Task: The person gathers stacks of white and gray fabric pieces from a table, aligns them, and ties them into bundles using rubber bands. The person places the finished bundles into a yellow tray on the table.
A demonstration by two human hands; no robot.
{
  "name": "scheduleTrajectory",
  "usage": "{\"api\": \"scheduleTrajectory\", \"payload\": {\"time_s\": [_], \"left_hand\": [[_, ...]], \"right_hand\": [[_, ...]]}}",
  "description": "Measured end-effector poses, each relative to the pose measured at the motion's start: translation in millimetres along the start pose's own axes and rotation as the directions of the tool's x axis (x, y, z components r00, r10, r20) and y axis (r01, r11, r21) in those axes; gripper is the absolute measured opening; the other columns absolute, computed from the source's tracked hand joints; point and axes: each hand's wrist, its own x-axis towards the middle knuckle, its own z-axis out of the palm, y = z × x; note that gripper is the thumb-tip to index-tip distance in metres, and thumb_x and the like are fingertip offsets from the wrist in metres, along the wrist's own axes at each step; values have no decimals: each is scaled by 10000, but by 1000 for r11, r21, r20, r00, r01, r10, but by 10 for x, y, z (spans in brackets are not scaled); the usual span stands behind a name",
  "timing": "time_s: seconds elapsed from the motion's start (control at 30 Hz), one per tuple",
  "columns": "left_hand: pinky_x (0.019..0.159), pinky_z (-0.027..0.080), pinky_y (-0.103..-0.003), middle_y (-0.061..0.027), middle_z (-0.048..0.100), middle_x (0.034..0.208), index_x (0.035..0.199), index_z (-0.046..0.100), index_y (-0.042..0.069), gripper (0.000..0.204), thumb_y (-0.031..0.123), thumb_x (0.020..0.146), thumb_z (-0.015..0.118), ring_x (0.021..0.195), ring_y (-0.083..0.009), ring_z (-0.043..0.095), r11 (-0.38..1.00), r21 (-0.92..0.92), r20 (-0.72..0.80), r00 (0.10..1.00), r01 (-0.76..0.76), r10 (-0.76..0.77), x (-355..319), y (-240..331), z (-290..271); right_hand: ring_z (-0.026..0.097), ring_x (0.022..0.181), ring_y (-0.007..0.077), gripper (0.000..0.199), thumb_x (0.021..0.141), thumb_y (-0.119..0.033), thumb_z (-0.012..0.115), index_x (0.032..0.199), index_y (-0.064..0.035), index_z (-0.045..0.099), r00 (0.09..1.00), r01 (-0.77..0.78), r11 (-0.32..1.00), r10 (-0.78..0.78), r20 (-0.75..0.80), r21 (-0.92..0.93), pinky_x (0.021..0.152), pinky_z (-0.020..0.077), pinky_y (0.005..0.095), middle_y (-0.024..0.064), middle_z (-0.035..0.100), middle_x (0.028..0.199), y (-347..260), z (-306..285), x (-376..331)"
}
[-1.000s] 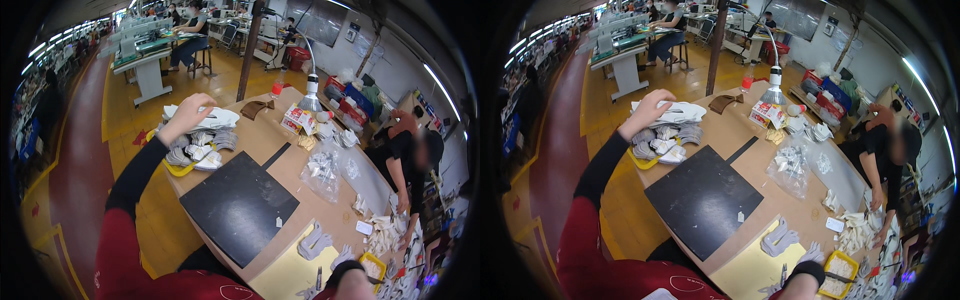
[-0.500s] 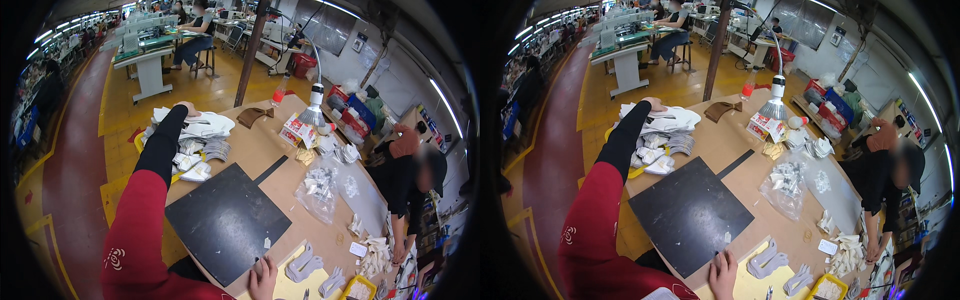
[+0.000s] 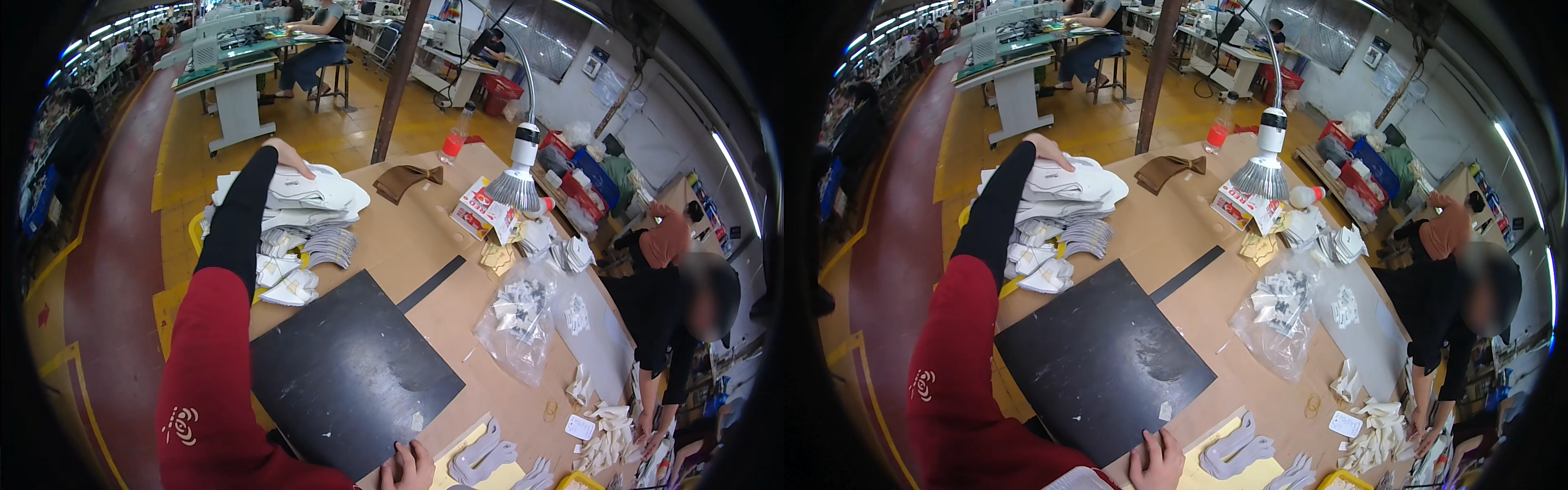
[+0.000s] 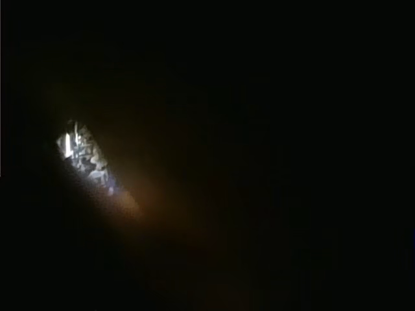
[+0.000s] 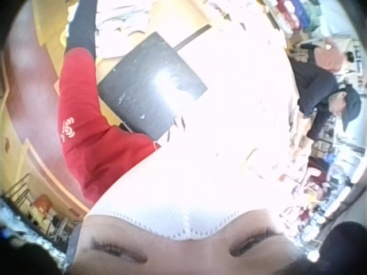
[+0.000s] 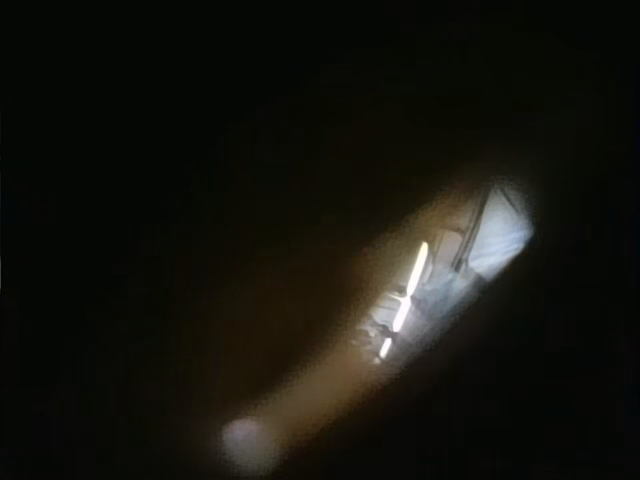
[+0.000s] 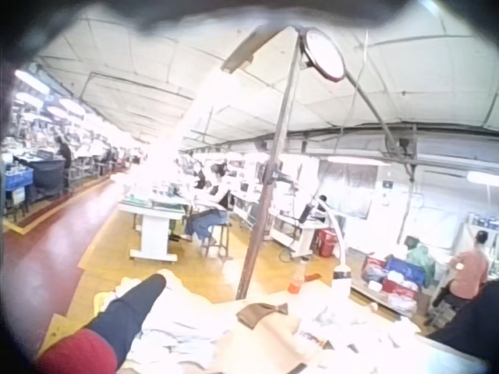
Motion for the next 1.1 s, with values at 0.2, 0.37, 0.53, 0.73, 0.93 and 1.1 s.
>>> {"api": "scheduleTrajectory", "payload": {"time_s": [0.2, 0.37, 0.53, 0.73, 0.93, 1.1], "left_hand": [[882, 502, -351, -143, 665, 1185, 1250, 624, 50, 747, 424, 651, 868, 1017, -250, 654, 992, 117, 153, 986, 50, -68, -129, 126, -372], [888, 507, -370, -204, 658, 1174, 1254, 588, 7, 812, 344, 567, 859, 1071, -319, 641, 924, 333, -240, 931, -188, 275, -618, 325, -37], [734, 531, -420, -169, 706, 910, 1092, 623, 52, 654, 331, 542, 839, 873, -351, 683, 850, 508, -594, 658, -140, 463, -1525, 714, 288], [590, 503, -395, -99, 675, 779, 1028, 620, 88, 382, 168, 675, 743, 730, -292, 665, 617, 743, -602, 145, -258, 785, -2394, 792, 752], [657, 542, -316, -46, 712, 952, 998, 626, 88, 357, 133, 669, 757, 823, -218, 699, 375, 904, -421, -273, -206, 865, -3112, 739, 1198], [634, 533, -279, -59, 729, 983, 971, 654, 64, 330, 125, 663, 755, 794, -193, 708, 319, 889, -422, -317, -329, 849, -3783, 733, 1558]], "right_hand": [[516, 1162, 375, 492, 750, -125, 710, 1229, -92, 601, 1000, -6, 999, 6, 8, 39, 952, 412, 456, 207, 513, 1311, -26, 17, 17], [519, 1157, 376, 496, 749, -132, 713, 1230, -92, 599, 1000, 2, 999, -2, -1, 32, 955, 409, 454, 207, 516, 1304, -40, -6, -8], [522, 1148, 377, 505, 747, -145, 717, 1234, -92, 595, 1000, 11, 1000, -10, -27, 20, 961, 403, 450, 206, 522, 1291, 3, 32, -110], [529, 1142, 382, 470, 783, -136, 706, 1236, -89, 590, 998, 31, 999, -29, -49, 39, 961, 420, 448, 199, 528, 1297, -50, 11, -109], [513, 1187, 395, 495, 776, -92, 706, 1253, -66, 576, 996, 49, 994, -41, -80, 102, 999, 420, 443, 199, 527, 1302, -6, 29, -123], [420, 1301, 393, 804, 718, -198, 839, 1388, -23, 431, 982, 97, 968, -56, -181, 230, 1084, 347, 453, 223, 428, 1405, -16, 11, -167]]}}
